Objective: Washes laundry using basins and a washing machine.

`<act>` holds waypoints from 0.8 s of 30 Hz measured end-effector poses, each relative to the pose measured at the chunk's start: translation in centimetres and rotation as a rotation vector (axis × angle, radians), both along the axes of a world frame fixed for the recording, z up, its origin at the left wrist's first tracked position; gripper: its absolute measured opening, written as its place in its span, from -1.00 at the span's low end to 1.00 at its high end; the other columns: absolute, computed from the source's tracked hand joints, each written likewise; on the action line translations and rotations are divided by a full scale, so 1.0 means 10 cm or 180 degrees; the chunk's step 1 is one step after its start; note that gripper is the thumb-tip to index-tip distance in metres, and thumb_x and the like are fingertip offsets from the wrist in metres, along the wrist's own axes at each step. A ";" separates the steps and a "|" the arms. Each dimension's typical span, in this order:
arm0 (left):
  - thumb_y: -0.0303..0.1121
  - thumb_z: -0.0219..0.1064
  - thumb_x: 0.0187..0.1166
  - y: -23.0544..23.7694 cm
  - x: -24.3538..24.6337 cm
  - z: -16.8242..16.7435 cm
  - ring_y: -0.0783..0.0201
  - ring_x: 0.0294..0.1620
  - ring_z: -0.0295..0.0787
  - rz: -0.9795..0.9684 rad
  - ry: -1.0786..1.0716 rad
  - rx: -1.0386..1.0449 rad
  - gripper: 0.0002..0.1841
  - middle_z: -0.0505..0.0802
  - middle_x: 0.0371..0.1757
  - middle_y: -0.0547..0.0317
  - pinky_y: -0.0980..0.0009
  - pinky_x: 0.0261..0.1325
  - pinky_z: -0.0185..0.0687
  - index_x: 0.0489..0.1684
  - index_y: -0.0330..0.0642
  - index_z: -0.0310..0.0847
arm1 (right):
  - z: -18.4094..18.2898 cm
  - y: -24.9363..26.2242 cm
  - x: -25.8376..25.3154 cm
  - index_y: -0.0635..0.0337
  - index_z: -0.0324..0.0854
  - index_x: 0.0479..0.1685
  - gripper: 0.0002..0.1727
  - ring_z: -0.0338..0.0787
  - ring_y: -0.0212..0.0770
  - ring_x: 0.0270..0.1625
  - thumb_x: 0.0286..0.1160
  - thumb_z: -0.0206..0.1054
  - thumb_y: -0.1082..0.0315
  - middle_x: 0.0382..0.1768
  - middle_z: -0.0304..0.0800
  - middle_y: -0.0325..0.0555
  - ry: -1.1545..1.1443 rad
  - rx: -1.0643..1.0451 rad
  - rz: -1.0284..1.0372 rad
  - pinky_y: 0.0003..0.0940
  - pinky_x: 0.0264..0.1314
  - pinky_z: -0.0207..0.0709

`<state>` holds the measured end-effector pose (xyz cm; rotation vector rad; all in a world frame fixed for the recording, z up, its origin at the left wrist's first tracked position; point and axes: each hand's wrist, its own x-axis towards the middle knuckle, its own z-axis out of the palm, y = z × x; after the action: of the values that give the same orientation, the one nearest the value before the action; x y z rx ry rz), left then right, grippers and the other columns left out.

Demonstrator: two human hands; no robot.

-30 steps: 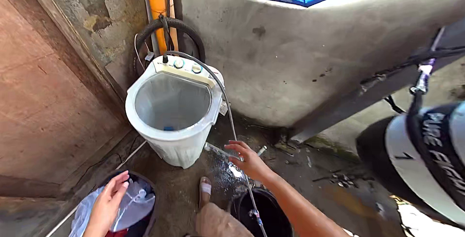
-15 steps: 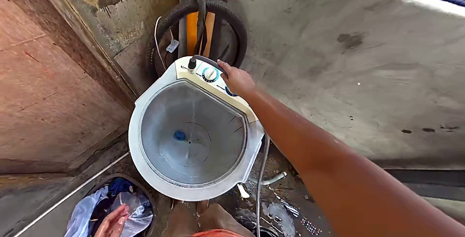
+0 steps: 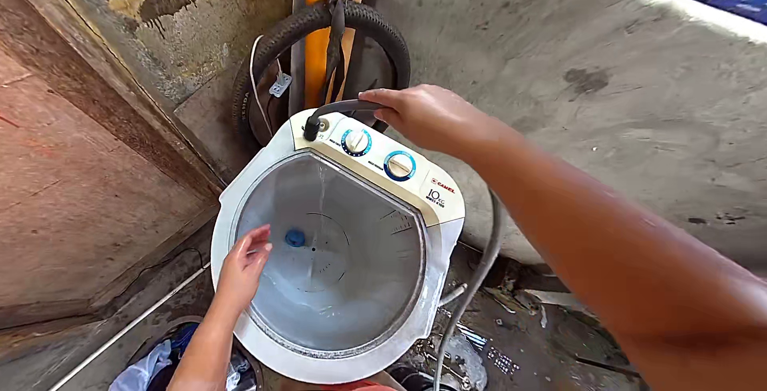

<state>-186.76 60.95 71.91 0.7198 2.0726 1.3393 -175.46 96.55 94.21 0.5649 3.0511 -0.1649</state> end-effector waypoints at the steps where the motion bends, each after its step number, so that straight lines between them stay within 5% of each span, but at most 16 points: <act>1: -0.29 0.26 0.72 0.14 -0.04 -0.06 0.15 0.41 0.73 -0.0062 -0.0164 -0.0162 -0.55 0.73 0.46 0.04 0.04 0.45 0.67 0.58 -0.12 0.50 | 0.05 -0.14 0.12 -0.41 0.44 0.69 -0.54 0.87 0.16 0.00 0.88 0.04 0.09 -0.03 0.90 0.03 0.0077 -0.0038 0.0142 0.32 0.05 0.67; 5: -0.41 0.22 0.75 0.65 -0.16 -0.54 -0.14 0.44 0.65 0.0185 -0.0901 -0.0794 -0.47 0.61 0.55 -0.21 -0.18 0.36 0.62 0.72 -0.15 0.29 | -0.23 -0.74 0.38 -0.45 0.50 0.65 -0.54 0.88 -0.03 -0.17 0.83 0.14 0.12 -0.15 0.90 -0.14 0.0033 -0.0332 0.0554 0.14 -0.12 0.74; 10: -0.43 0.12 0.77 0.82 -0.33 -1.14 -0.21 0.42 0.60 0.1041 -0.1114 -0.1156 -0.53 0.64 0.47 -0.35 -0.18 0.36 0.52 0.65 -0.29 0.37 | -0.94 -1.09 0.16 -0.43 0.38 0.74 -0.50 0.84 0.01 -0.24 0.87 0.07 0.11 -0.24 0.82 -0.05 -0.0310 -0.0541 0.0566 0.02 -0.18 0.71; 16: -0.36 0.25 0.75 0.86 -0.32 -1.18 -0.15 0.52 0.53 0.1063 -0.1298 -0.1051 -0.56 0.61 0.53 -0.25 -0.19 0.52 0.40 0.59 -0.20 0.47 | -1.21 -0.75 0.15 -0.37 0.30 0.79 -0.47 0.87 0.19 -0.06 0.88 0.02 0.18 -0.10 0.86 0.10 -0.0868 -0.0457 -0.0111 0.21 -0.02 0.70; 24: -0.32 0.25 0.76 0.88 -0.31 -1.11 -0.12 0.53 0.53 0.0817 -0.1301 -0.0995 -0.59 0.65 0.49 -0.23 -0.19 0.51 0.39 0.54 -0.23 0.52 | -1.26 -0.46 0.95 -0.30 0.42 0.71 -0.51 0.84 0.23 0.10 0.84 0.07 0.22 -0.02 0.87 0.12 -0.2198 -0.0444 -0.0414 0.29 0.14 0.64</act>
<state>-189.87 69.78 60.86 0.0391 2.0102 1.1359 -165.97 91.94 81.62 0.6443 2.3196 -0.1456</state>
